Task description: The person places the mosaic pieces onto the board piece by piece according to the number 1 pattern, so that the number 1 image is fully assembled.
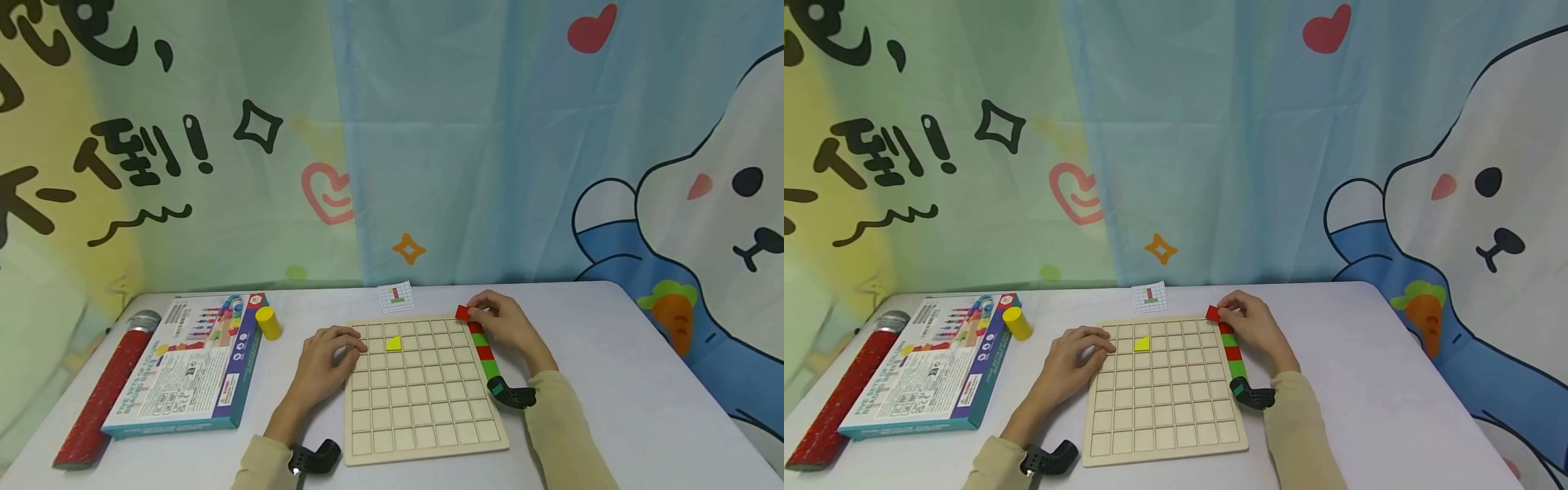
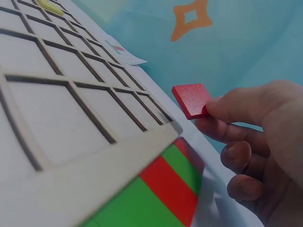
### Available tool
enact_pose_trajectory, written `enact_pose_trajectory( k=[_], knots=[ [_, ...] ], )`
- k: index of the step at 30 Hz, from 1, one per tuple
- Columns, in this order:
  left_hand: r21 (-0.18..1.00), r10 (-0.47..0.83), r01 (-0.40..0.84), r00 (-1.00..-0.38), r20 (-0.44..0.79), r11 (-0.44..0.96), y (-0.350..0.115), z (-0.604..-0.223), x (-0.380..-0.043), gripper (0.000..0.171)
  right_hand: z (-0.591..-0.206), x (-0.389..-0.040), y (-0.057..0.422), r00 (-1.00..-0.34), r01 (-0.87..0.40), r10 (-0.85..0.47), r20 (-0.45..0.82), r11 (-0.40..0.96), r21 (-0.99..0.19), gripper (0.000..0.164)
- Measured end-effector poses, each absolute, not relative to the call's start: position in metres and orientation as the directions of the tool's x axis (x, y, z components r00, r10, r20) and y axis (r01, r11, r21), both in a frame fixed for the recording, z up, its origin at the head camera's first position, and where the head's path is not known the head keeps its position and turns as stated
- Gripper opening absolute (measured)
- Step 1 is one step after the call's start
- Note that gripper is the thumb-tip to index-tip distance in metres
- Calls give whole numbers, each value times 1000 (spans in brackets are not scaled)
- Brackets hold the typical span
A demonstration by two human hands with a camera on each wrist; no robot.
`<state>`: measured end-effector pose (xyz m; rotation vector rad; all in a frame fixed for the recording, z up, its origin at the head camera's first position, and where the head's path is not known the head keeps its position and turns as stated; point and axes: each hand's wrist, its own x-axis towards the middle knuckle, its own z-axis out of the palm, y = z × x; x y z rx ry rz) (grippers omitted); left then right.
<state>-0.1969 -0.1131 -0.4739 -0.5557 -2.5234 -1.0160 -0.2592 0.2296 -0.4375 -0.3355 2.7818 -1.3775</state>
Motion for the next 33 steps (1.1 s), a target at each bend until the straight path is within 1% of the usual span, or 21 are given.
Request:
enact_pose_trajectory(
  k=[5,10,15,25,33],
  knots=[
    [579,218,480,-859,463,659,-113,-473,-196,14,-437,-260,222,-969,-217,-226,97,604,-767,19],
    [580,219,480,-859,462,658,-113,-474,-196,14,-437,-259,214,-964,-222,-253,76,617,-755,16],
    [581,217,478,-860,462,658,-113,-476,-197,14,-437,-257,208,-957,-226,-283,63,591,-774,13],
    [567,221,492,-849,480,660,-113,-476,-197,15,-440,-257,199,-920,-295,-383,81,540,-789,18],
    [571,216,485,-853,475,662,-113,-475,-197,15,-439,-255,189,-908,-322,-407,97,533,-782,13]
  ],
)
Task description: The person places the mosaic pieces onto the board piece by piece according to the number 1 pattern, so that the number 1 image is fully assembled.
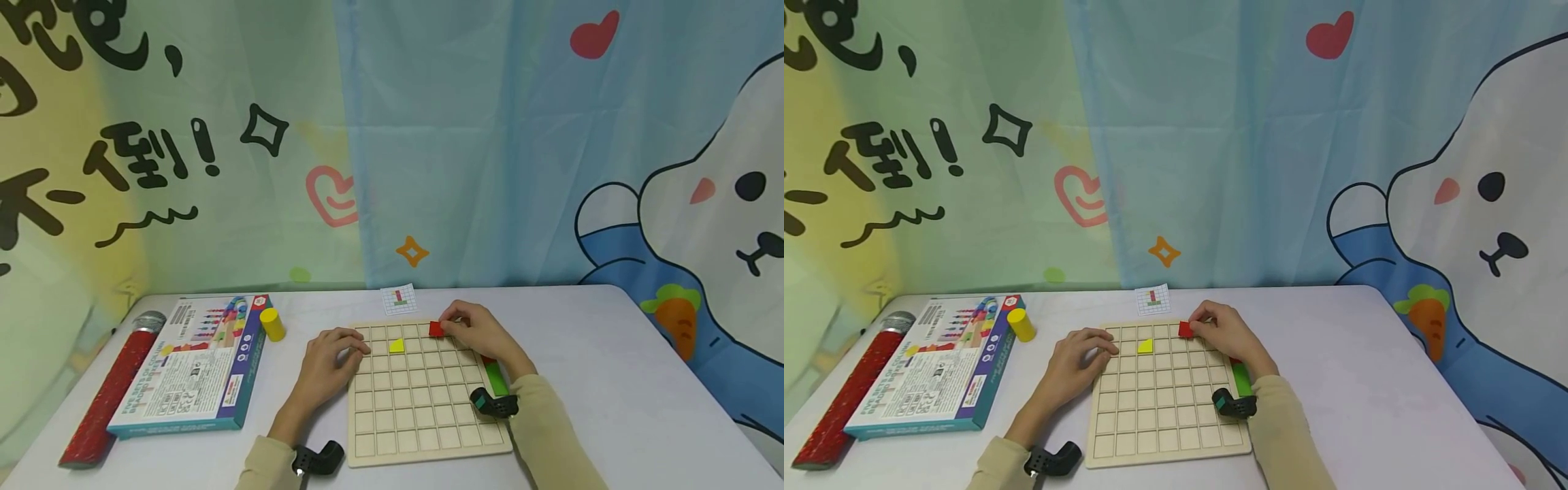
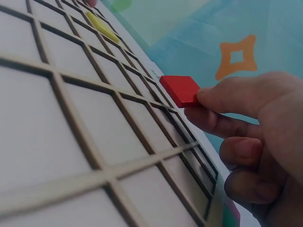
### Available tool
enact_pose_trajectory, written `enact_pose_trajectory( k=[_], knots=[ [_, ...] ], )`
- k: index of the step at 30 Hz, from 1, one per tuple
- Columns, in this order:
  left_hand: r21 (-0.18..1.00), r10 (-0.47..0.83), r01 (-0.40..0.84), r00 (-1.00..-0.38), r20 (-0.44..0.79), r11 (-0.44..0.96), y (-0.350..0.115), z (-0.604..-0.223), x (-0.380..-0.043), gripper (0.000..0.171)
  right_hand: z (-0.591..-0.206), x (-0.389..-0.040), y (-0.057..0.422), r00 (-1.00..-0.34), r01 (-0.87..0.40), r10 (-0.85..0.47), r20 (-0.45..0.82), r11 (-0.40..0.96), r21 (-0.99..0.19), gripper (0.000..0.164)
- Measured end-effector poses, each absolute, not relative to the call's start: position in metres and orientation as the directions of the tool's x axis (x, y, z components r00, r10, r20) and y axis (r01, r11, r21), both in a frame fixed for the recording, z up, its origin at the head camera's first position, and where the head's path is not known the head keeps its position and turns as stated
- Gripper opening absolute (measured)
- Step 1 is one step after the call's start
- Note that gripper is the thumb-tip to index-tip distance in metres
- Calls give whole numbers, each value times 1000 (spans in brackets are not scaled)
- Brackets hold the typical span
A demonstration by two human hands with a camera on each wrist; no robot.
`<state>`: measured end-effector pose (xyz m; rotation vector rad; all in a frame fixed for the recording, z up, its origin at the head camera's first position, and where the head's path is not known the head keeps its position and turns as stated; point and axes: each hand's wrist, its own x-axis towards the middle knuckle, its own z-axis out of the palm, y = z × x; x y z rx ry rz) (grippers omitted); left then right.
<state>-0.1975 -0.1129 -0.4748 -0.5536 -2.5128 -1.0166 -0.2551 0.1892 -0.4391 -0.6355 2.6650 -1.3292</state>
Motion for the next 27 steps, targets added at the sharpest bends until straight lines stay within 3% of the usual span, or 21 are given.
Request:
enact_pose_trajectory(
  k=[27],
  knots=[
    [570,216,479,-857,467,667,-113,-475,-197,15,-437,-246,159,-878,-367,-473,71,572,-733,6]
  ],
)
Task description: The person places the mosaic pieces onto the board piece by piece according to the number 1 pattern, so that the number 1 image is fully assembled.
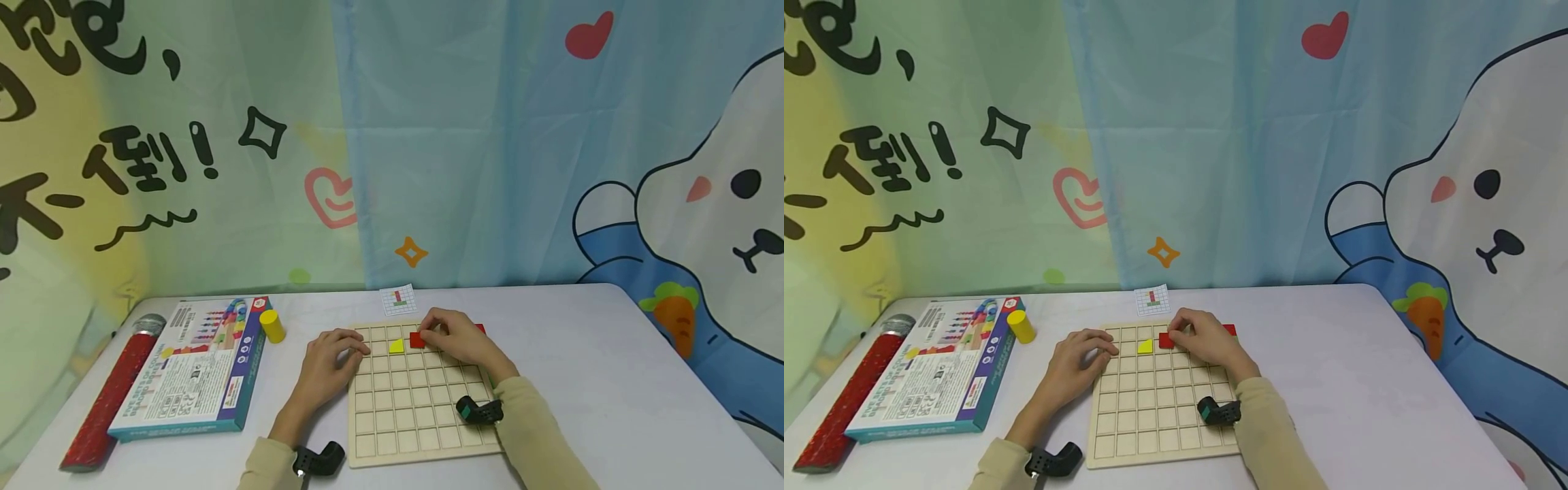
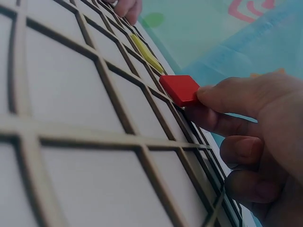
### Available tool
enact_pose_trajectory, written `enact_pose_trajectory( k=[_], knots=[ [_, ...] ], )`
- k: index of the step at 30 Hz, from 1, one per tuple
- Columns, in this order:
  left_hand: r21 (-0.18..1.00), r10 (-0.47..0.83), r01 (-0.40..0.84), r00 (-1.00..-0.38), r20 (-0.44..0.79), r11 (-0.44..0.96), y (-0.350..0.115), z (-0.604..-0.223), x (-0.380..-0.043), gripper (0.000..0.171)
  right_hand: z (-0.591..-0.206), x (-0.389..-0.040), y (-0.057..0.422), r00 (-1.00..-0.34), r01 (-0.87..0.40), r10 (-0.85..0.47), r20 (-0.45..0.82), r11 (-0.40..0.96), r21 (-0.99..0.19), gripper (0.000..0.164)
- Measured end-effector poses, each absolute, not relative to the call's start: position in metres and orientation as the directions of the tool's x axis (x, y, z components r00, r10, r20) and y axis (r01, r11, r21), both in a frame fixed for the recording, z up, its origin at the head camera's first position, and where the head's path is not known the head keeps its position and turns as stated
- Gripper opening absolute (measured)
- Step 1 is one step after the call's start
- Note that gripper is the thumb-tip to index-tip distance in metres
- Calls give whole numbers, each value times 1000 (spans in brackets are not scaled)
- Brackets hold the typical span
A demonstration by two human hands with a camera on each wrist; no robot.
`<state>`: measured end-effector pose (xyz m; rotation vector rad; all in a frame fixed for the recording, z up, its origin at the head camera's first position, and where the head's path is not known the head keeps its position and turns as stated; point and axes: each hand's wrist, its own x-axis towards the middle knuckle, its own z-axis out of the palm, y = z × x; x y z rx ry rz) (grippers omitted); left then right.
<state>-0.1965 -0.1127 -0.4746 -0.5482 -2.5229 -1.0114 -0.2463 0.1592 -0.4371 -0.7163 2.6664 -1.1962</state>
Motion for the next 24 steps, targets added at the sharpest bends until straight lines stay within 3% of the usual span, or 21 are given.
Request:
enact_pose_trajectory(
  k=[24],
  knots=[
    [570,220,478,-859,462,668,-113,-473,-196,15,-437,-243,149,-840,-463,-529,119,585,-666,5]
  ],
)
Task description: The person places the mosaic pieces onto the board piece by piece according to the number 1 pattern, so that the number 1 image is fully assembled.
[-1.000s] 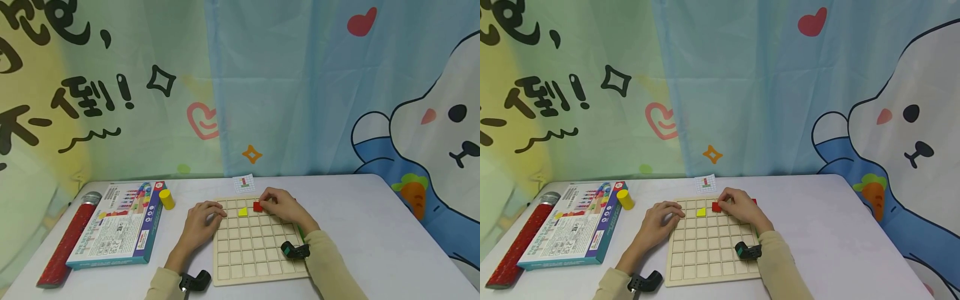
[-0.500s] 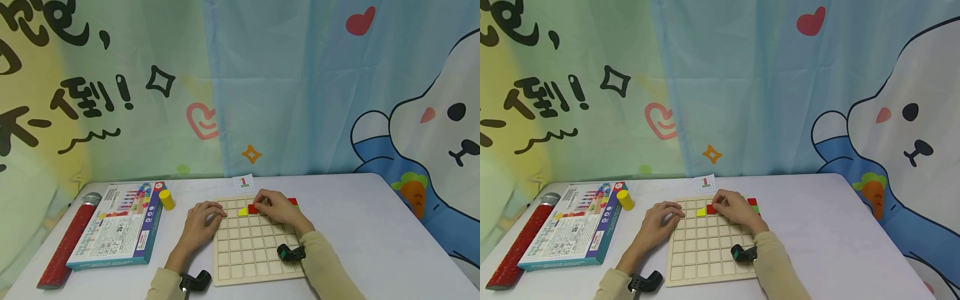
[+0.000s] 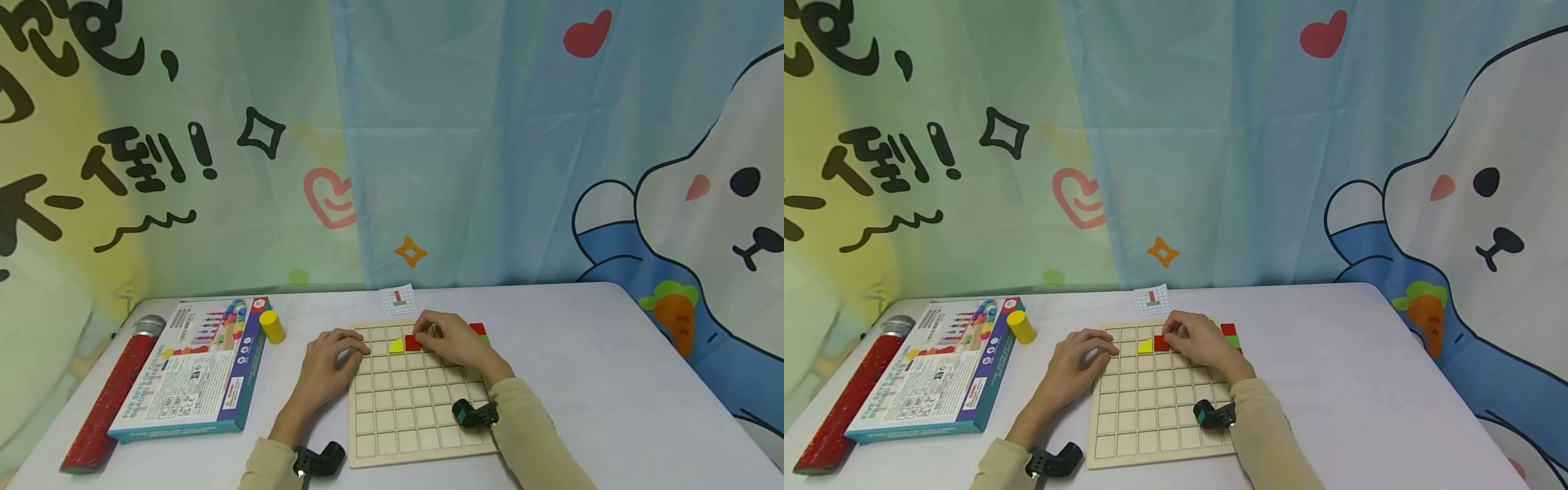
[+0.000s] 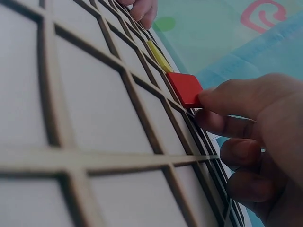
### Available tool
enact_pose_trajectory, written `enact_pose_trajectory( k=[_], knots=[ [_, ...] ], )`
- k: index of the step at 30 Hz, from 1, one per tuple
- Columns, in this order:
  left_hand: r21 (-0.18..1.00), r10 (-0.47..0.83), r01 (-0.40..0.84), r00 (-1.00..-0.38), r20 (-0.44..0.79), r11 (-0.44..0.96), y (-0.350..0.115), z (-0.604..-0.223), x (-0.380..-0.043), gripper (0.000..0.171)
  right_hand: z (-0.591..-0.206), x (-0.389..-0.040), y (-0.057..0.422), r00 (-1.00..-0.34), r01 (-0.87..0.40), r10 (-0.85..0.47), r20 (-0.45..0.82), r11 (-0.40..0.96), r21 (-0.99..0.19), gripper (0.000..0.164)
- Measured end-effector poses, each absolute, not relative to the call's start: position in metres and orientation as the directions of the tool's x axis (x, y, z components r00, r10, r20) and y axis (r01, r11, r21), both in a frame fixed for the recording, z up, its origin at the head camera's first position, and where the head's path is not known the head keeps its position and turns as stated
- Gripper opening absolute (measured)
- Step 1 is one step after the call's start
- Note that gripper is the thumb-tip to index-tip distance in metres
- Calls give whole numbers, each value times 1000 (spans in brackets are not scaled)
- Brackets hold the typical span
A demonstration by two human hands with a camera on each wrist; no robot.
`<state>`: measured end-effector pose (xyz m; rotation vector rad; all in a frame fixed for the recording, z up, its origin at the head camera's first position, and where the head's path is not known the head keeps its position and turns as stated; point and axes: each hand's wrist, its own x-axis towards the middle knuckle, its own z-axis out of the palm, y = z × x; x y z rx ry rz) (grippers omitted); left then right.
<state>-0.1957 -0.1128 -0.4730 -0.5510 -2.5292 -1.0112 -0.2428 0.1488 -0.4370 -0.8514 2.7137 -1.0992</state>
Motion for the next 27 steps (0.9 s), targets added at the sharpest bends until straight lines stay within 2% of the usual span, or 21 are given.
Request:
enact_pose_trajectory(
  k=[15,27],
  knots=[
    [569,217,473,-861,459,673,-113,-473,-197,16,-439,-244,149,-836,-485,-536,122,614,-623,8],
    [570,218,476,-860,462,669,-113,-474,-196,16,-437,-244,157,-846,-447,-524,99,596,-666,11]
  ],
)
